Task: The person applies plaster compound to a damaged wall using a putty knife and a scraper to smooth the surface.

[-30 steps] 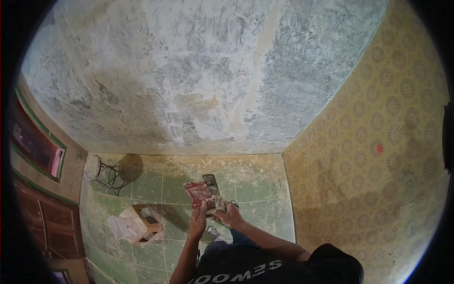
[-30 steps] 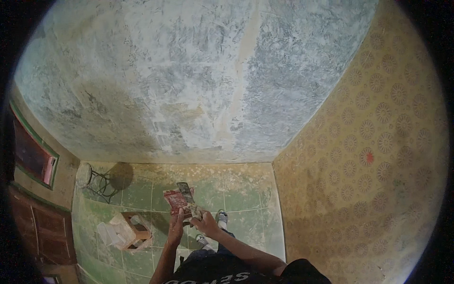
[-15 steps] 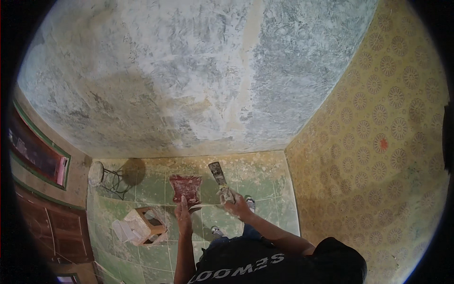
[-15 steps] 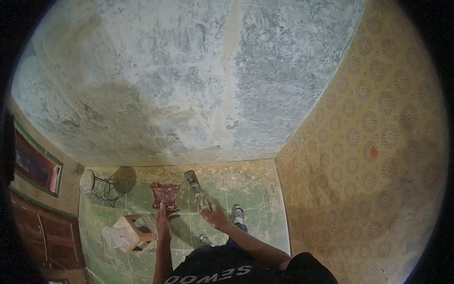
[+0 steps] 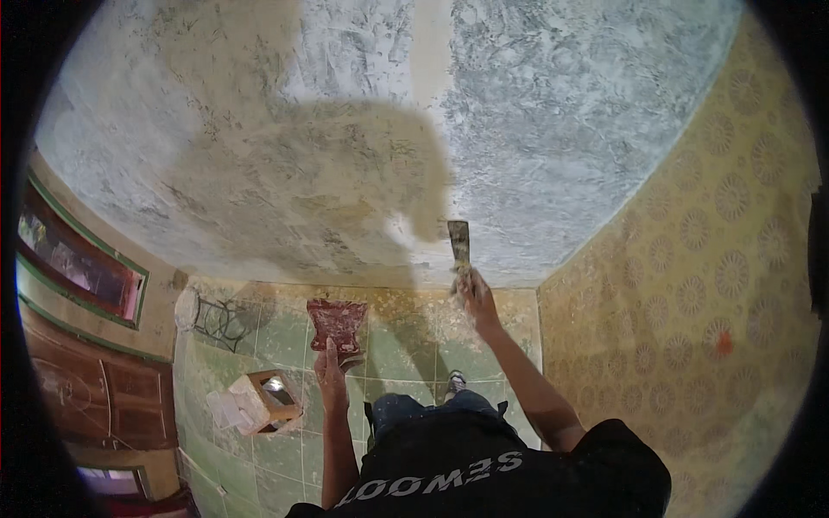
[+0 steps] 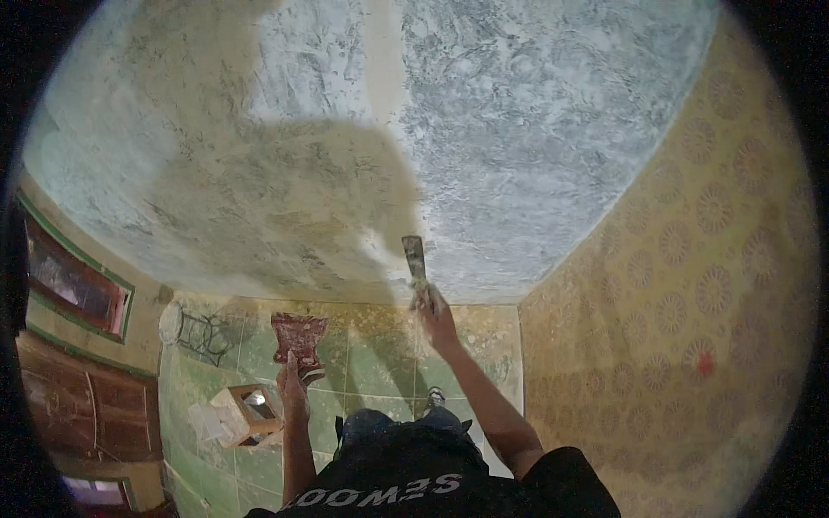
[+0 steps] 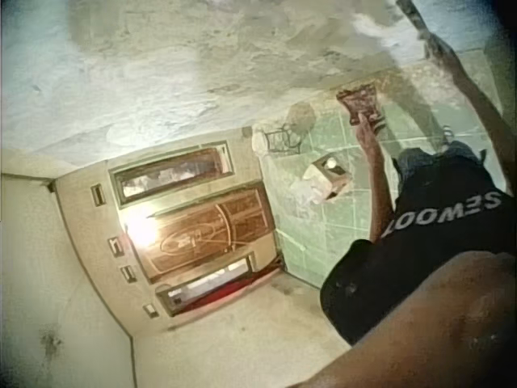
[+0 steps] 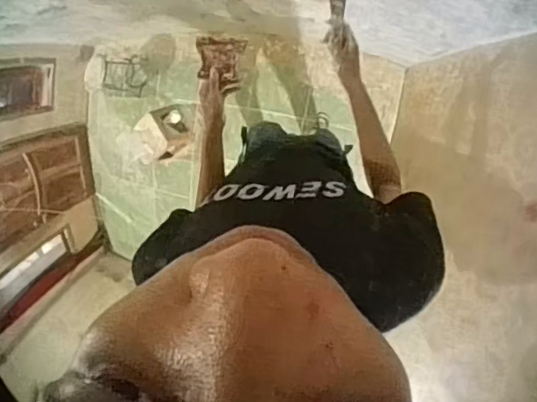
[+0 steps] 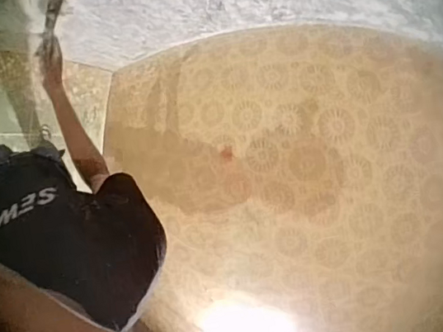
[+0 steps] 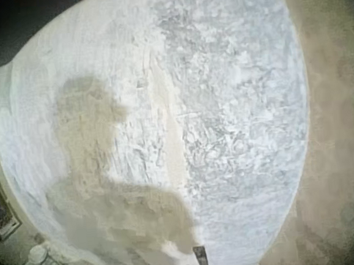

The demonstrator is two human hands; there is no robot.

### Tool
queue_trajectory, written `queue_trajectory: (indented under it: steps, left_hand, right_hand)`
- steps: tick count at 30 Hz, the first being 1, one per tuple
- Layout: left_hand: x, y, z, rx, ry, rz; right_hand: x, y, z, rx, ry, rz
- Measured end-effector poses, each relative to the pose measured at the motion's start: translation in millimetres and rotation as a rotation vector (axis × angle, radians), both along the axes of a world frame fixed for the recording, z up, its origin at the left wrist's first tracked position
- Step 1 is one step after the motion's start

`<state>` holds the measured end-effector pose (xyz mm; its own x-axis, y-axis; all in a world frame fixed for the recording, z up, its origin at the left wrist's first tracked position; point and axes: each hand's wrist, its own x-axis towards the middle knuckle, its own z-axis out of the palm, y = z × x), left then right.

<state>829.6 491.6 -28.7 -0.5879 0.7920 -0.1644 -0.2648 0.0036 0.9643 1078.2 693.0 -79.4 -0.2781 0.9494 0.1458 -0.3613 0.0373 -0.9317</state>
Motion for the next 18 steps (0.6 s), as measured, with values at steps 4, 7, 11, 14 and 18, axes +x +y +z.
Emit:
queue_trajectory:
  steps: [4,7,11,14,18]
  left_hand:
    - [4.1,14.8,-8.5,-0.052,-0.005,0.088]
    - [-5.0,28.5,-7.0,-0.074,-0.013,0.113]
    - [-30.2,65.1,-11.6,-0.084,0.006,0.114]
    - [-56.8,104.0,-15.1,-0.08,0.005,0.073]
    - [-92.6,160.4,-9.3,-0.081,-0.001,0.014]
  right_hand:
    - [-6.2,95.3,8.8,-0.009,-0.062,0.047]
    - [-25.9,152.0,23.6,-0.015,-0.027,-0.005]
    - [-46.2,207.4,29.8,0.035,0.119,-0.072]
    - [-60.3,218.4,32.2,0.038,0.129,-0.108]
    - [-71.3,214.8,44.9,-0.072,0.14,-0.136]
